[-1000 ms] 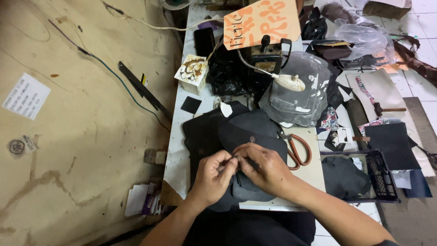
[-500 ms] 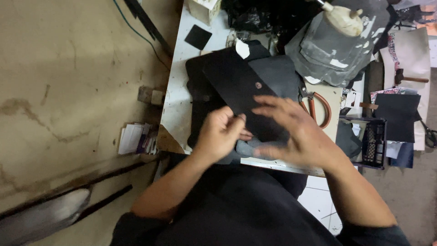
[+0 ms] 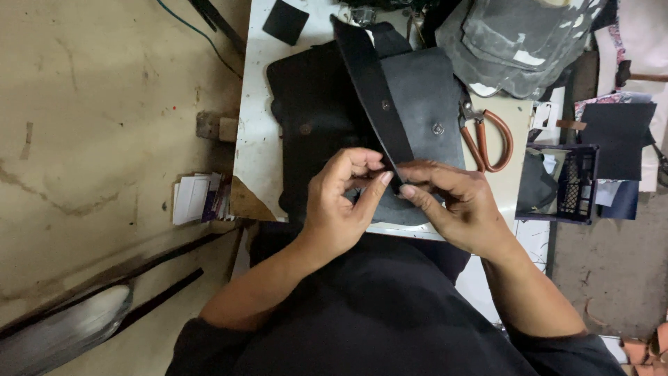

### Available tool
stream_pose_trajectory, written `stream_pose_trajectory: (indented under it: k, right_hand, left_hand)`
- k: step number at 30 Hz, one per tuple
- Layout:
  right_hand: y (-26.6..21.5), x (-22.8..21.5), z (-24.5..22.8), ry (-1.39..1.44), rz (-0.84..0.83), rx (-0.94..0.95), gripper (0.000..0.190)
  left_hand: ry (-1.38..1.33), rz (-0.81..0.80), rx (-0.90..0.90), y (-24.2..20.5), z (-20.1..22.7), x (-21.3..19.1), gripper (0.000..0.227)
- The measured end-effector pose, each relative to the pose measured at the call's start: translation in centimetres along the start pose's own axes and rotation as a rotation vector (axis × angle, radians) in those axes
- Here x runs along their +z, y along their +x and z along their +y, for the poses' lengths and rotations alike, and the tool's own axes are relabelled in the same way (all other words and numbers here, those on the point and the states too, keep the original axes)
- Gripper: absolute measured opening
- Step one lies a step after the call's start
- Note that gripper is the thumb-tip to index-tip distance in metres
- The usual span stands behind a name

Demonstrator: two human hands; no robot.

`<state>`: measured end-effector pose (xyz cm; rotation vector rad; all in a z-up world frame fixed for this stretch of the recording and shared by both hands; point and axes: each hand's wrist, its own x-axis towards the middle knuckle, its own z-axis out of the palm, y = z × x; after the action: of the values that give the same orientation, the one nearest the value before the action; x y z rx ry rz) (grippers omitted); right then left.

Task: The person is aligning and folding leather components to assemble or check the fit of a bag.

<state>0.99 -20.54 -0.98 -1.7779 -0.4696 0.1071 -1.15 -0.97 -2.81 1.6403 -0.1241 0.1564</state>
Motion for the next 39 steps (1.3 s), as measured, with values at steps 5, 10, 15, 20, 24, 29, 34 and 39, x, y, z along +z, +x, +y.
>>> stream_pose_trajectory:
  k: [5, 10, 15, 20, 24, 29, 34, 39]
  right_hand:
    - [0.4, 0.6, -1.4, 0.041, 0.009, -0.022, 0.012]
    - [0.6, 0.5, -1.7, 0.025, 0.013, -0.027, 0.012]
    - [0.2, 0.9, -1.5, -0.119, -0.016, -0.112, 0.016]
    - [-1.0, 2.7, 0.0, -0.581, 0.03, -0.324, 0.02]
    - [-1.9, 2.1, 1.2, -0.742, 0.039, -0.56, 0.011]
    - [-1.6, 0.6, 0.5, -0.752, -0.036, -0.492, 0.009]
    - [0.2, 0.1, -3.0, -0.336, -0.022, -0.269, 0.037]
    - [2.8, 0.8, -6.2, -0.509, 0.183, -0.485, 0.053]
  left_hand:
    - [0.102, 0.021, 0.076, -0.4, 1.3, -0.1, 0.016]
    - [0.15, 0.047, 0.143, -0.5, 1.7, 0.0, 0.015]
    - [-0.041, 0.001, -0.068, -0.5, 0.8, -0.1, 0.045]
    - [-0.061, -0.086, -0.146, -0.2, -3.9, -0.1, 0.044]
    - [-0.264, 0.105, -0.347, 3.1, -6.8, -2.5, 0.027]
    - [-0.129, 0.142, -0.18, 3.3, -4.6, -3.1, 0.019]
    - [0.112, 0.2, 0.001, 0.7, 0.5, -1.8, 0.011]
    - [0.094, 0.235, 0.413, 0.6, 4.2, 1.1, 0.019]
